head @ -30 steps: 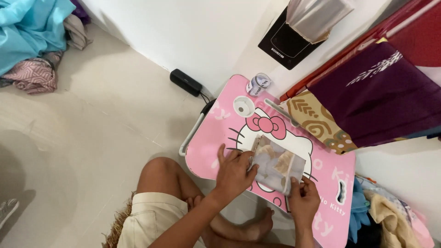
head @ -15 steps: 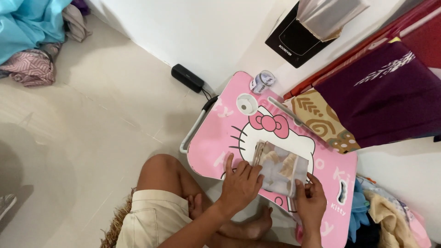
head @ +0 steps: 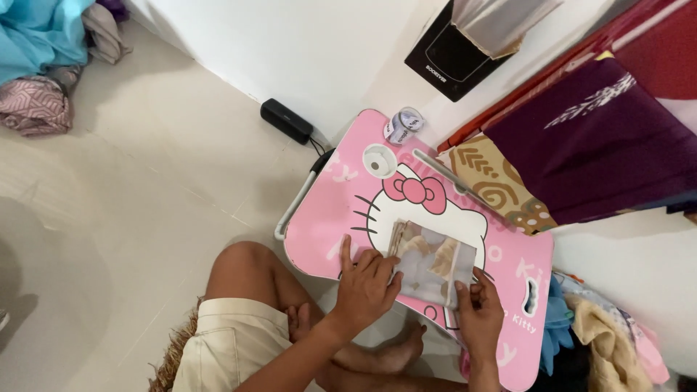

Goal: Cleaning a grey floral hijab with a lint roller and then placing it into a plastic bag

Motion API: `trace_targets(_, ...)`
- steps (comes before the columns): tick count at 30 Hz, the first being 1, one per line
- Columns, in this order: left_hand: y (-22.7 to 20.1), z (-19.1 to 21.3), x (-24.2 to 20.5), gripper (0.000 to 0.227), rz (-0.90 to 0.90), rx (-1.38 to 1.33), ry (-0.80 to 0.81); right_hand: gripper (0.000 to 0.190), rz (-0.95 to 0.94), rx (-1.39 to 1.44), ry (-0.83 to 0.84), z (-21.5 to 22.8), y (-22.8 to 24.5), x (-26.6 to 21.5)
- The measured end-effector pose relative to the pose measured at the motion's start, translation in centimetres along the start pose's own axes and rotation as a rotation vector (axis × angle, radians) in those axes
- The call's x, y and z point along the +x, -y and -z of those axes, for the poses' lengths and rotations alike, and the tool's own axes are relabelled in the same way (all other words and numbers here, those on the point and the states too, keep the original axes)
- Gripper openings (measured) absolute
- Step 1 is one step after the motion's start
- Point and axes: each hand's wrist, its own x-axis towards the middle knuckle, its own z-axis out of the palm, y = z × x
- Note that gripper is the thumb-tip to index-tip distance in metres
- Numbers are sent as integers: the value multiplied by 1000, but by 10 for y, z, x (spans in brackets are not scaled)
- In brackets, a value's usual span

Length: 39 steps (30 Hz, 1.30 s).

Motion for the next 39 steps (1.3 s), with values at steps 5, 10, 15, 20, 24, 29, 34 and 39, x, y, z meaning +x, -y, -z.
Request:
trace_targets(5, -3, 4, 4, 19, 12, 25, 71, 52, 78, 2, -7, 0, 5, -5)
trace_targets(10, -20, 9, 32, 31, -98, 87, 70, 51, 502, -145, -56, 4, 26, 6)
trace_targets(15, -29, -25, 45, 51, -134, 144, 336, 52, 704, -368, 82, -23, 38, 20)
trace_targets(20, -12, -39, 27, 65, -18, 204, 456, 59, 550, -484, 244, -35, 30, 15)
trace_targets(24, -9, -43, 23, 71, -18, 261, 503, 65, 480, -548, 344, -33, 31, 18)
trace_targets(29, -12, -29, 32, 82, -23, 269, 660, 68, 474, -521, 352, -32, 27, 18)
trace_targets(34, -15, 4, 36, 108, -72, 275, 915, 82, 628, -480, 342, -15, 18, 1)
trace_targets(39, 16, 14, 3, 109, -472, 329, 782, 110, 800, -406, 368, 7, -28, -21)
